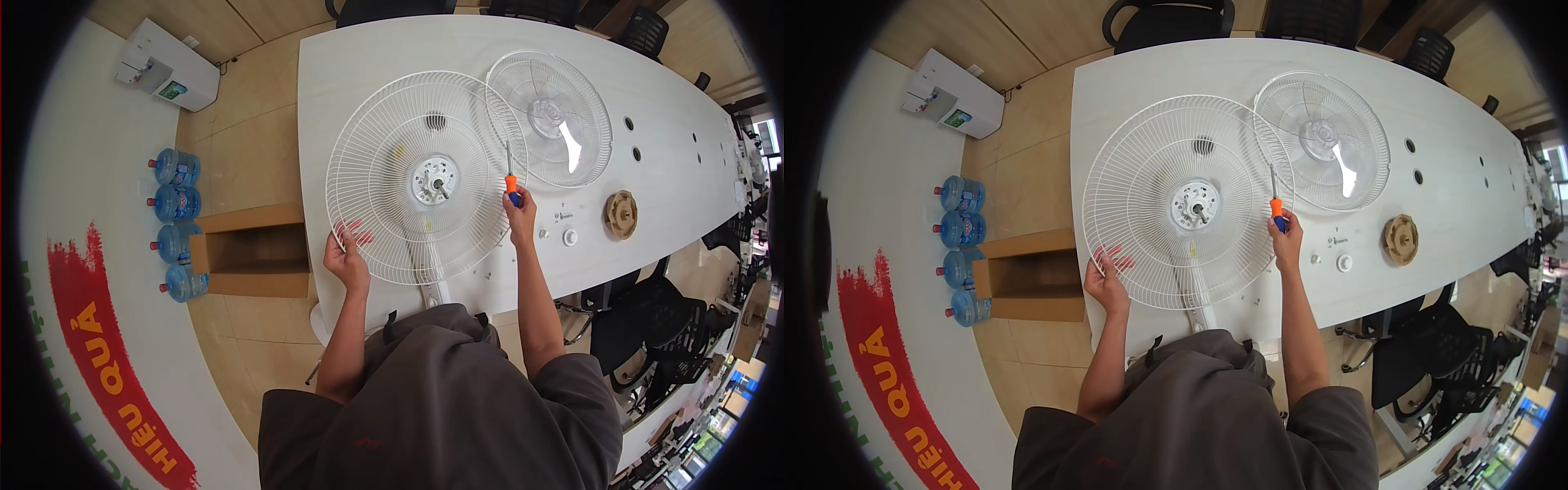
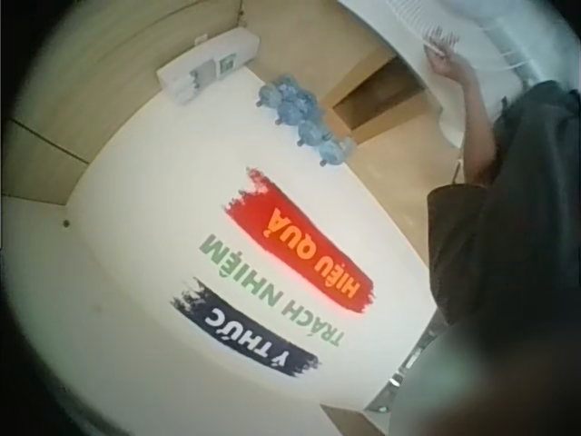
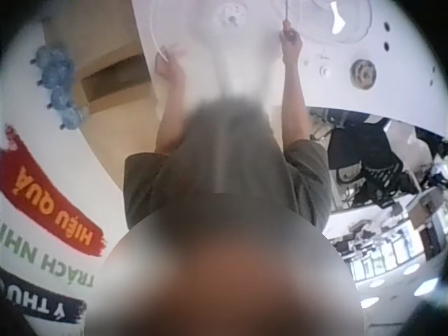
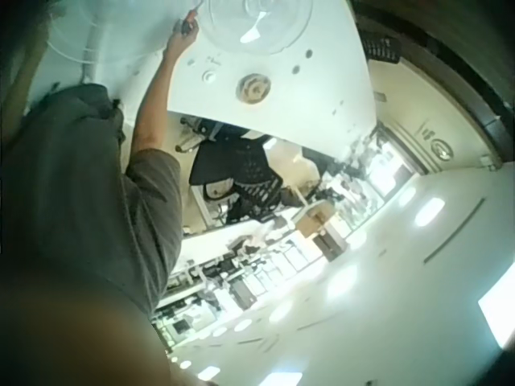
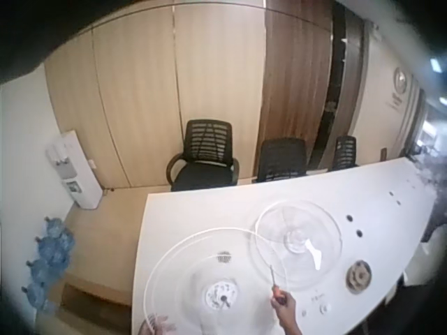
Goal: The recorder is using a screwdriver to disassemble or repair an electric fan on a long white table.
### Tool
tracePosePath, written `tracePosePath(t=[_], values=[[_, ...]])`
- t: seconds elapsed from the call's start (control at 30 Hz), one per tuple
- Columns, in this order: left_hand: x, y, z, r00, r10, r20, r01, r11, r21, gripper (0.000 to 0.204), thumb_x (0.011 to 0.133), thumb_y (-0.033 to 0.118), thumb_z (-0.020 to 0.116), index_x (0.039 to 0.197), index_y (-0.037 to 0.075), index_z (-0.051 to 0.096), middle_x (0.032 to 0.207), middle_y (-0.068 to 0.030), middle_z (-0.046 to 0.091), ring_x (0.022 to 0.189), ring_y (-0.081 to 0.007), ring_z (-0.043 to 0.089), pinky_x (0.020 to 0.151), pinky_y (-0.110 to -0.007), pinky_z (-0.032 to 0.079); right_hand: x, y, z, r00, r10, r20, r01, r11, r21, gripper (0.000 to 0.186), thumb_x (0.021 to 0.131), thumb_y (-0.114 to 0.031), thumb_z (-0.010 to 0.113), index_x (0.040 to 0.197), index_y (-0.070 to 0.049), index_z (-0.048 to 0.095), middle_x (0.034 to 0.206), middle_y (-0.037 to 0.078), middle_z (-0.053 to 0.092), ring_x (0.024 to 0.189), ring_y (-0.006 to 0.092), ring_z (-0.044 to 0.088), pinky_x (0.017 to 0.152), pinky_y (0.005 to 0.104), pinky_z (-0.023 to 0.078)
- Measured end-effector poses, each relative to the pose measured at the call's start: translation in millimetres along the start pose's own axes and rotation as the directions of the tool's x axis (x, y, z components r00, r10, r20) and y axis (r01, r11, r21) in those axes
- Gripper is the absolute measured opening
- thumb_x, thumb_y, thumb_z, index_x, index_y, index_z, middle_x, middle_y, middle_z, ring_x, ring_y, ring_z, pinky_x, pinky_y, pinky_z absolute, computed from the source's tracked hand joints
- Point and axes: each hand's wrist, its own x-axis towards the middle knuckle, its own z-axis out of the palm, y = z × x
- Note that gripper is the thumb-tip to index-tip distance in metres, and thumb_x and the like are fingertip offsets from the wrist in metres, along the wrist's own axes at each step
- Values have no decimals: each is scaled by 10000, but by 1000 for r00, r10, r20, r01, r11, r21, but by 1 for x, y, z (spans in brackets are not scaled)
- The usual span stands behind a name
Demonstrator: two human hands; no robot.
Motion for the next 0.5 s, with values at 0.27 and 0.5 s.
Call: tracePosePath(t=[0.27, 0.5], values=[[-3, -7, 1, 998, -50, 39, 47, 997, 58, 298, 1027, 131, 520, 1222, -90, 561, 1034, -188, 692, 781, -188, 685, 652, -315, 614, -53, -13, -28, 894, -447, -24, 421, 858, -294, 434, 863, -79, 703, 1242, 55, 540, 969, 127, 655, 844, 235, 627, 812, 306, 494], [-1, -5, 7, 995, -65, 74, 64, 998, 26, 297, 1026, 126, 522, 1215, -99, 565, 1036, -195, 691, 817, -185, 681, 660, -315, 618, -127, -103, 12, 815, -479, 326, 576, 727, -372, 336, 819, -87, 756, 1113, 30, 640, 921, 189, 675, 769, 341, 670, 700, 379, 534]])
